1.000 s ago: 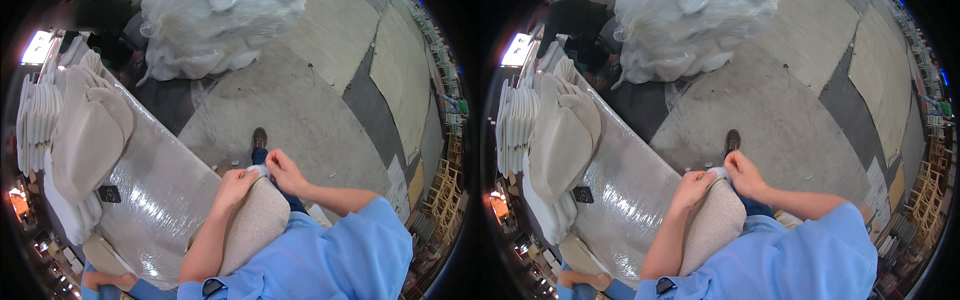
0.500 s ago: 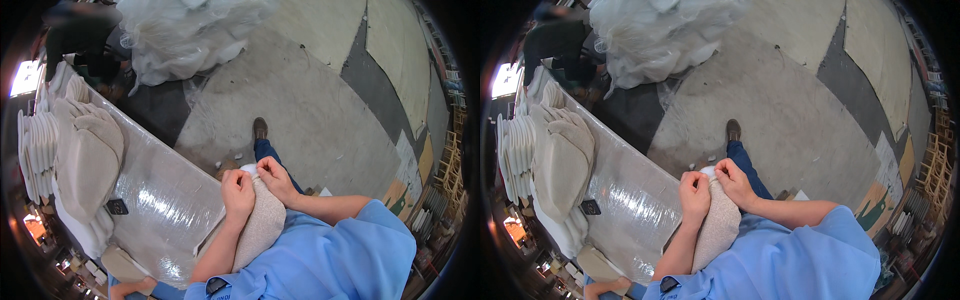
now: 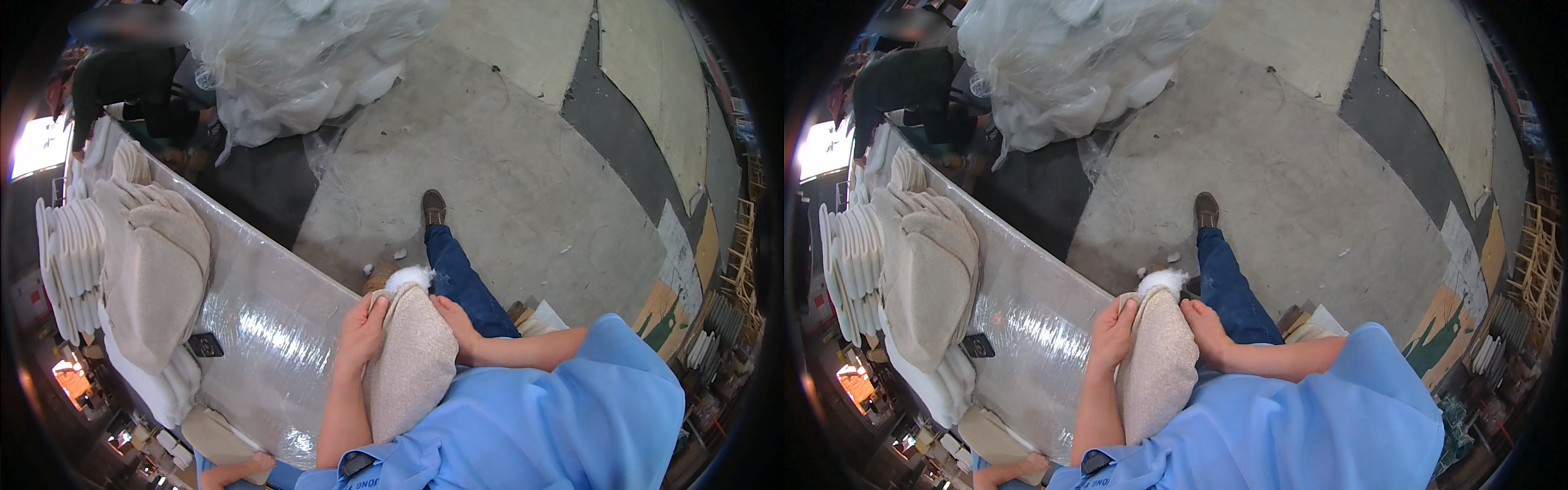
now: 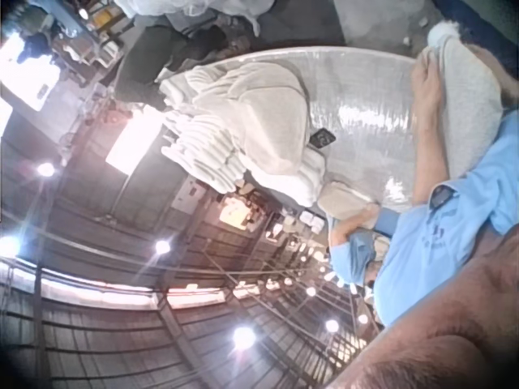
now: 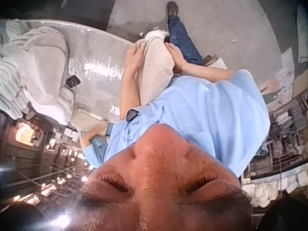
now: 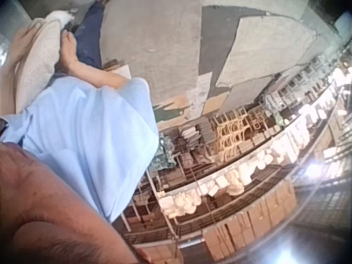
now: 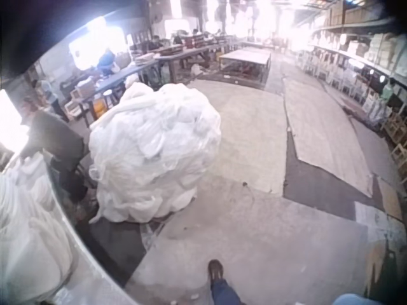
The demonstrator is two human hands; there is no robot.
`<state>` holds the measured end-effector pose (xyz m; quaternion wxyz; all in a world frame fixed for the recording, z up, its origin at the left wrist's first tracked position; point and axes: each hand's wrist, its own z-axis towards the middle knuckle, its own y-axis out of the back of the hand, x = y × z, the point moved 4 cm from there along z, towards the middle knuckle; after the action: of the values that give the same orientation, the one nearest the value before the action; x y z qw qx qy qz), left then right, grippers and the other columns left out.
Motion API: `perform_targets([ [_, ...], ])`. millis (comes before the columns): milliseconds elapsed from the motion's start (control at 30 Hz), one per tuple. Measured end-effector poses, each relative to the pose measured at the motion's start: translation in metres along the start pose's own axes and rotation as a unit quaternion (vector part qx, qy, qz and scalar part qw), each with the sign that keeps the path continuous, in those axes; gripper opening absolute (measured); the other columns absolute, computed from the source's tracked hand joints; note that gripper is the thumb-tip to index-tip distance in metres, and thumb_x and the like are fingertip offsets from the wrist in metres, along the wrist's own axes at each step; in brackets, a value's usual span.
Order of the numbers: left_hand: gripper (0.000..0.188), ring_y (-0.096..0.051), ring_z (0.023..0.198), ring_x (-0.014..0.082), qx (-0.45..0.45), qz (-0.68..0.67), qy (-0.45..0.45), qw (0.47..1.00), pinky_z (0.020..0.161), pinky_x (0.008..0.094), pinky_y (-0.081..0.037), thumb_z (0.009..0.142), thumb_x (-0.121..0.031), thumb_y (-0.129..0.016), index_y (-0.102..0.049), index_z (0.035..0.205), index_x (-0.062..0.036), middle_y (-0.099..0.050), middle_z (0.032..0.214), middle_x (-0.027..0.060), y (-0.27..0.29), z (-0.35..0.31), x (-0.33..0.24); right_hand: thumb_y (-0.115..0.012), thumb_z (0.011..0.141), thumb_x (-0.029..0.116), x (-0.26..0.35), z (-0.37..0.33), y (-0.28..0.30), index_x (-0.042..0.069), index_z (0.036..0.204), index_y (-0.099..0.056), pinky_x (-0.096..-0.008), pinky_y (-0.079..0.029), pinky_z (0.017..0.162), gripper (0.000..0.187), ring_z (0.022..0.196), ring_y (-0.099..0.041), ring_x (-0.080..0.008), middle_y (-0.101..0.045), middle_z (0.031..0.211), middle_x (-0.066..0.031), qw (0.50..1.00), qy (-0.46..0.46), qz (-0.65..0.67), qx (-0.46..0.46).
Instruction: The person inserts white foam inserts into beige fabric covers at a work table, then folds and stacks the finished cushions. The person handles foam and covers one at a time, aligning edges and smoothing the fabric before stacking.
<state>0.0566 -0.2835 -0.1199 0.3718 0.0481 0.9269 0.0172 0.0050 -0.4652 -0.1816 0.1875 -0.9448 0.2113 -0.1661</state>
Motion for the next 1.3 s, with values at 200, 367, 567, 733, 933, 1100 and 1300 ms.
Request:
perform_targets([
  [200, 0.026, -0.054, 0.074, 0.0135, -0.099, 0.085, -0.112, 0.985, 0.070, 0.0336, -0.047, 0.109, -0.022, -0.061, -0.064, 0.095, -0.0001, -0.061, 0.076, 0.0064, -0.003, 0.022, 0.003, -0.050, 0.112, 0.024, -0.006, 0.050, -0.006, 0.003, 0.118, -0.069, -0.0320, -0.055, 0.081, 0.029, 0.091, -0.067, -0.0156, -0.073, 0.103, -0.0051, 0.993, 0.087, -0.066, -0.031],
  [367, 0.025, -0.056, 0.068, 0.0238, -0.094, 0.137, -0.127, 0.978, 0.067, 0.0370, -0.048, 0.108, -0.021, -0.062, -0.064, 0.094, 0.0001, -0.062, 0.076, 0.0159, -0.007, 0.043, -0.002, -0.049, 0.111, 0.023, -0.023, 0.061, -0.010, 0.003, 0.116, -0.070, -0.0328, -0.056, 0.081, 0.030, 0.090, -0.067, -0.0159, -0.073, 0.101, -0.0053, 0.997, 0.050, -0.043, -0.030],
  [567, 0.024, -0.056, 0.066, 0.0254, -0.082, 0.126, -0.127, 0.980, 0.066, 0.0387, -0.047, 0.106, -0.020, -0.063, -0.063, 0.092, 0.0001, -0.061, 0.074, 0.0169, -0.017, 0.061, -0.014, -0.048, 0.112, 0.024, -0.032, 0.061, -0.005, 0.003, 0.115, -0.070, -0.0336, -0.056, 0.080, 0.031, 0.089, -0.067, -0.0162, -0.073, 0.100, -0.0055, 0.994, 0.047, -0.091, -0.029],
  [733, 0.029, -0.049, 0.074, 0.0138, -0.036, 0.104, -0.054, 0.992, 0.070, 0.0306, -0.044, 0.108, -0.023, -0.061, -0.062, 0.092, 0.0008, -0.055, 0.075, 0.0048, -0.015, 0.075, -0.001, -0.048, 0.112, 0.025, -0.034, 0.063, -0.003, 0.002, 0.115, -0.070, -0.0342, -0.056, 0.080, 0.032, 0.089, -0.067, -0.0165, -0.072, 0.099, -0.0056, 0.992, 0.064, -0.104, -0.014],
  [933, 0.038, -0.050, 0.079, 0.0109, 0.000, 0.086, -0.050, 0.995, 0.072, 0.0300, -0.044, 0.111, -0.030, -0.058, -0.063, 0.090, 0.0014, -0.057, 0.078, 0.0009, -0.003, 0.078, 0.008, -0.047, 0.113, 0.027, -0.017, 0.044, 0.004, 0.002, 0.115, -0.070, -0.0353, -0.056, 0.079, 0.035, 0.088, -0.067, -0.0167, -0.072, 0.098, -0.0061, 0.992, 0.083, -0.069, -0.058],
  [1100, 0.042, -0.054, 0.076, 0.0160, 0.008, 0.102, -0.043, 0.994, 0.075, 0.0353, -0.048, 0.111, -0.033, -0.057, -0.065, 0.092, 0.0035, -0.063, 0.078, 0.0072, -0.009, 0.081, 0.005, -0.044, 0.115, 0.036, -0.006, 0.028, -0.023, -0.001, 0.111, -0.071, -0.0378, -0.055, 0.075, 0.046, 0.085, -0.068, -0.0172, -0.074, 0.094, -0.0088, 0.989, 0.054, 0.044, -0.133],
  [1300, 0.052, -0.067, 0.078, 0.0407, -0.041, 0.218, -0.065, 0.973, 0.074, 0.0474, -0.050, 0.107, -0.043, -0.057, -0.066, 0.089, 0.0047, -0.066, 0.082, 0.0275, -0.011, 0.104, 0.005, -0.060, 0.106, 0.033, 0.001, 0.077, -0.006, -0.003, 0.098, -0.075, -0.0387, -0.055, 0.070, 0.040, 0.077, -0.070, -0.0189, -0.077, 0.089, -0.0126, 0.965, 0.074, -0.178, -0.180],
])
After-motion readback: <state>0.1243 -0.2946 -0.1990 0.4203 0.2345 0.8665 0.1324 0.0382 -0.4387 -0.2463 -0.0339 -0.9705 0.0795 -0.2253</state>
